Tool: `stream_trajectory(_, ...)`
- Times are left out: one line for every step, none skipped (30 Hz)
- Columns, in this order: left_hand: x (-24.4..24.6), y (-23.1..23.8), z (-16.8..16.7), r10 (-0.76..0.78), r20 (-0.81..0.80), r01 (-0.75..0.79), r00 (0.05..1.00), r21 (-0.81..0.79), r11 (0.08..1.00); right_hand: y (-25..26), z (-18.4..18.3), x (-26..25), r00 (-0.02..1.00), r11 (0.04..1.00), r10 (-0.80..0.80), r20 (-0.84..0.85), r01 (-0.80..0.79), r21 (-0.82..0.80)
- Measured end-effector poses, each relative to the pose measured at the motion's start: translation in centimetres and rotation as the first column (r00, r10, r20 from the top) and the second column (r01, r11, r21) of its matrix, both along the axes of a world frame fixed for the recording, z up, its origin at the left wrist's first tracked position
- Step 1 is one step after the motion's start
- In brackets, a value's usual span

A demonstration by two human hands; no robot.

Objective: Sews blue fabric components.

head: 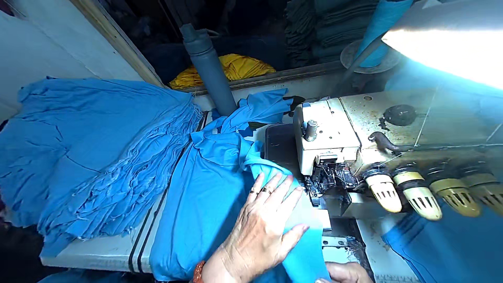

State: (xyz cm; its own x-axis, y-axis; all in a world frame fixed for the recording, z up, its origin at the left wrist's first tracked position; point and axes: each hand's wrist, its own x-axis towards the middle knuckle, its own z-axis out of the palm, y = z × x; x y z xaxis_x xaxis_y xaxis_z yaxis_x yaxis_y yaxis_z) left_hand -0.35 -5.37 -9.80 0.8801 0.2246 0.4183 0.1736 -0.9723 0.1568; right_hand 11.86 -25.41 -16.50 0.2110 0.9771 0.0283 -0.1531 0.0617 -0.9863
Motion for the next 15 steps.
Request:
stream_trajectory(0.5, 0.5, 0.1, 0.0, -0.011, 0.0, 1.0, -0.009, 1.0, 0.3, 0.3, 0.2, 0.999, 0.999, -0.034, -0.001, 0.034, 0.0)
stream_trajectory(1.1, 1.1, 0.2, -0.002, -0.027, 0.002, 1.0, -0.018, 1.0, 0.6, 0.7, 0.4, 0.997, 0.997, -0.071, -0.001, 0.071, -0.002)
stream_trajectory(1.6, 1.7, 0.3, -0.008, -0.047, 0.006, 0.999, -0.031, 1.0, 0.9, 1.0, 0.6, 0.995, 0.995, -0.104, 0.001, 0.104, 0.0)
stream_trajectory(2.1, 2.3, 0.4, -0.018, -0.062, 0.015, 0.998, -0.041, 0.999, 1.2, 1.2, 0.9, 0.991, 0.991, -0.132, 0.006, 0.132, 0.012)
stream_trajectory(2.6, 2.8, 0.4, -0.035, -0.064, 0.032, 0.997, -0.05, 0.998, 1.3, 1.5, 1.1, 0.987, 0.987, -0.157, 0.029, 0.156, 0.032)
stream_trajectory(2.8, 3.1, 0.4, -0.049, -0.07, 0.045, 0.996, -0.052, 0.998, 1.1, 1.8, 1.4, 0.98, 0.982, -0.187, 0.075, 0.183, 0.056)
stream_trajectory(2.8, 3.4, 0.5, -0.059, -0.075, 0.056, 0.995, -0.048, 0.997, 0.5, 2.2, 2.0, 0.962, 0.973, -0.227, 0.148, 0.217, 0.081)
stream_trajectory(2.7, 3.6, 0.4, -0.069, -0.066, 0.066, 0.995, -0.043, 0.997, -0.4, 2.4, 2.9, 0.922, 0.959, -0.284, 0.264, 0.268, 0.098)
stream_trajectory(2.5, 3.6, 0.4, -0.079, -0.036, 0.077, 0.996, -0.047, 0.996, -1.8, 2.5, 4.0, 0.84, 0.933, -0.357, 0.408, 0.343, 0.11)
stream_trajectory(2.2, 3.6, 0.2, -0.085, 0.019, 0.085, 0.996, -0.048, 0.995, -3.7, 2.4, 5.3, 0.714, 0.896, -0.418, 0.562, 0.427, 0.123)
stream_trajectory(1.9, 3.5, -0.2, -0.083, 0.092, 0.087, 0.992, -0.043, 0.995, -5.7, 2.3, 6.6, 0.551, 0.853, -0.436, 0.711, 0.505, 0.131)
stream_trajectory(1.4, 3.3, -0.4, -0.079, 0.159, 0.086, 0.984, -0.04, 0.995, -7.9, 2.2, 7.6, 0.39, 0.815, -0.394, 0.832, 0.566, 0.121)
stream_trajectory(1.0, 3.1, -0.5, -0.072, 0.204, 0.08, 0.976, -0.032, 0.996, -9.8, 2.3, 8.1, 0.277, 0.788, -0.317, 0.907, 0.609, 0.089)
stream_trajectory(0.5, 2.7, -0.6, -0.064, 0.233, 0.072, 0.97, -0.029, 0.997, -11.4, 2.2, 8.1, 0.232, 0.768, -0.239, 0.943, 0.639, 0.038)
stream_trajectory(0.1, 2.3, -0.7, -0.058, 0.25, 0.069, 0.966, -0.034, 0.997, -12.4, 1.8, 7.8, 0.214, 0.751, -0.187, 0.959, 0.66, -0.001)
